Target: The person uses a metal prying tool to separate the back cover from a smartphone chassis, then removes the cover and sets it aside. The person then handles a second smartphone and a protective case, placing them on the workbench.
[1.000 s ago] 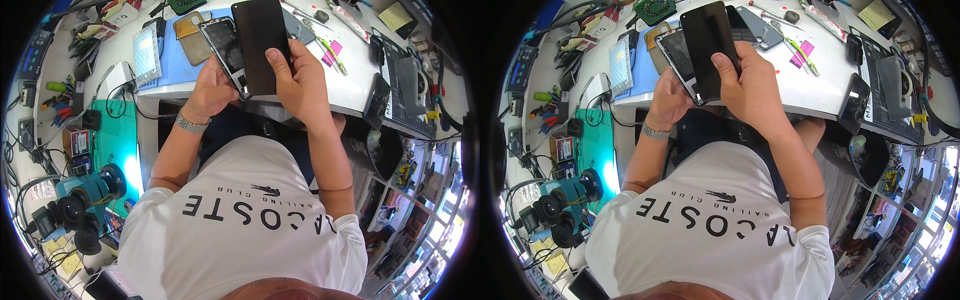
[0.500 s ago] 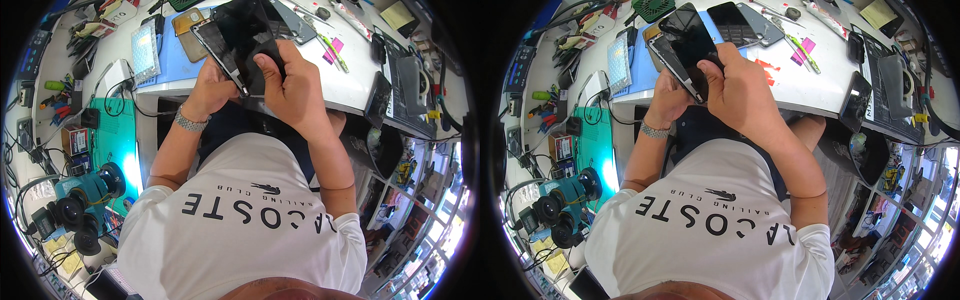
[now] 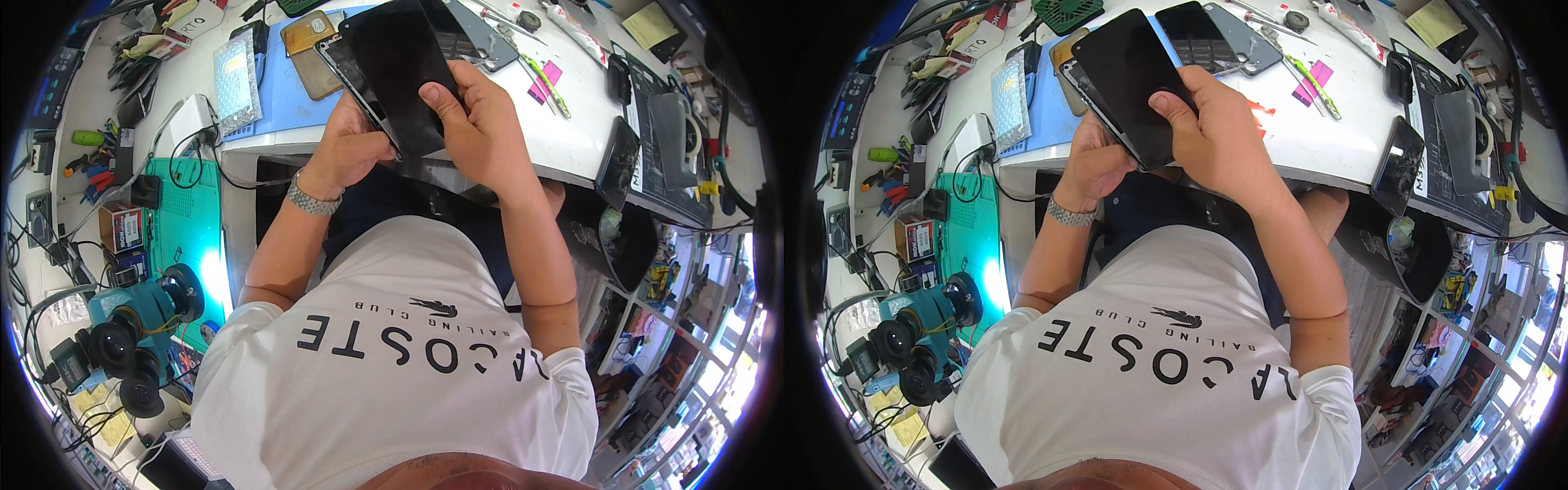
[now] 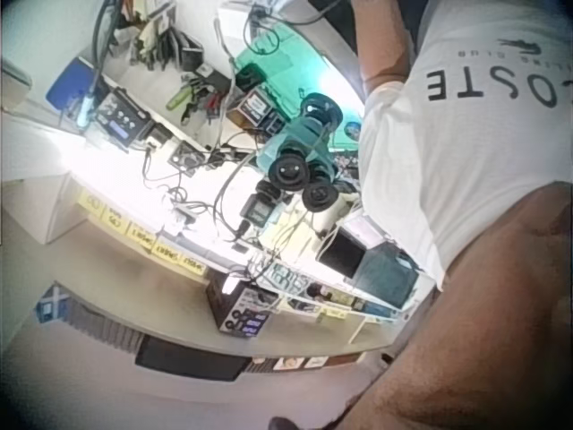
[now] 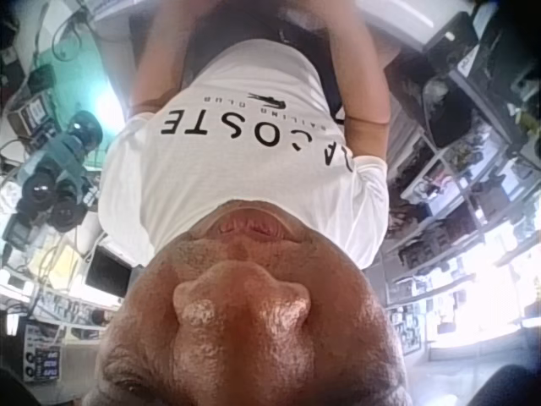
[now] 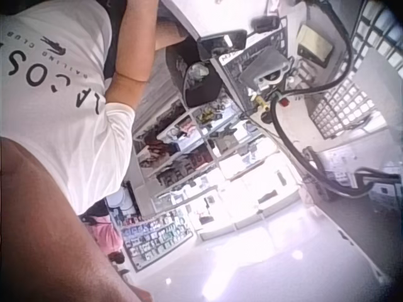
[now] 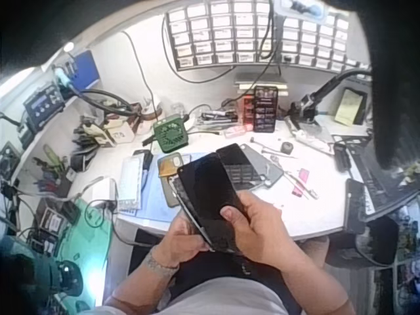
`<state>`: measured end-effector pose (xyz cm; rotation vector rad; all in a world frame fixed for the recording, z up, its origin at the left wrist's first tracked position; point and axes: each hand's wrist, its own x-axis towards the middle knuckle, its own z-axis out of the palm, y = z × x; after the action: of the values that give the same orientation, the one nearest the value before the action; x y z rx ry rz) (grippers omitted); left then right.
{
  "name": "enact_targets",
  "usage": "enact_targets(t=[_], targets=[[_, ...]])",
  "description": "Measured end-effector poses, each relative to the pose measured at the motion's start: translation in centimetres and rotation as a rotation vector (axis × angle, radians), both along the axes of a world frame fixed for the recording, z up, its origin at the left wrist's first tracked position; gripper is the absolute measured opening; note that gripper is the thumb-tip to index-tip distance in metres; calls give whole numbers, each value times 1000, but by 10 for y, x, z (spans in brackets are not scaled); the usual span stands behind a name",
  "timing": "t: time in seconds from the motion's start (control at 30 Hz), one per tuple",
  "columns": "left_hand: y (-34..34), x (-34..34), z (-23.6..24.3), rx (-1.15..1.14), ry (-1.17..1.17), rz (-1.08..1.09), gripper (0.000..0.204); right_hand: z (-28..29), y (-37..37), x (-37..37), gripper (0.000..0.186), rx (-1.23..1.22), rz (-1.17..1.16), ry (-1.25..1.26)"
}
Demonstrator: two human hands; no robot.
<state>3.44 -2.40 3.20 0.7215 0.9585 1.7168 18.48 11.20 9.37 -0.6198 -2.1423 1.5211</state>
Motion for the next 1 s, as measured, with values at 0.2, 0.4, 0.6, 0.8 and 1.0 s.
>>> enact_targets(t=[0.2,0.4,0.6,0.8,1.0], targets=[[2,6,0,1,63,-17,86,-10,1,-5,22,-205,-11,12],[0,9,1,-38,40,-55,92,-27,-4,-8,30,-181,-48,139],[-1,8,0,-30,19,-78,91,-25,-8,-4,30,-53,-62,129],[0,15,15,-4,25,-91,93,-33,-15,-7,34,295,-150,218],[-2,12,4,12,16,-108,94,-35,-18,-7,35,301,-156,211]])
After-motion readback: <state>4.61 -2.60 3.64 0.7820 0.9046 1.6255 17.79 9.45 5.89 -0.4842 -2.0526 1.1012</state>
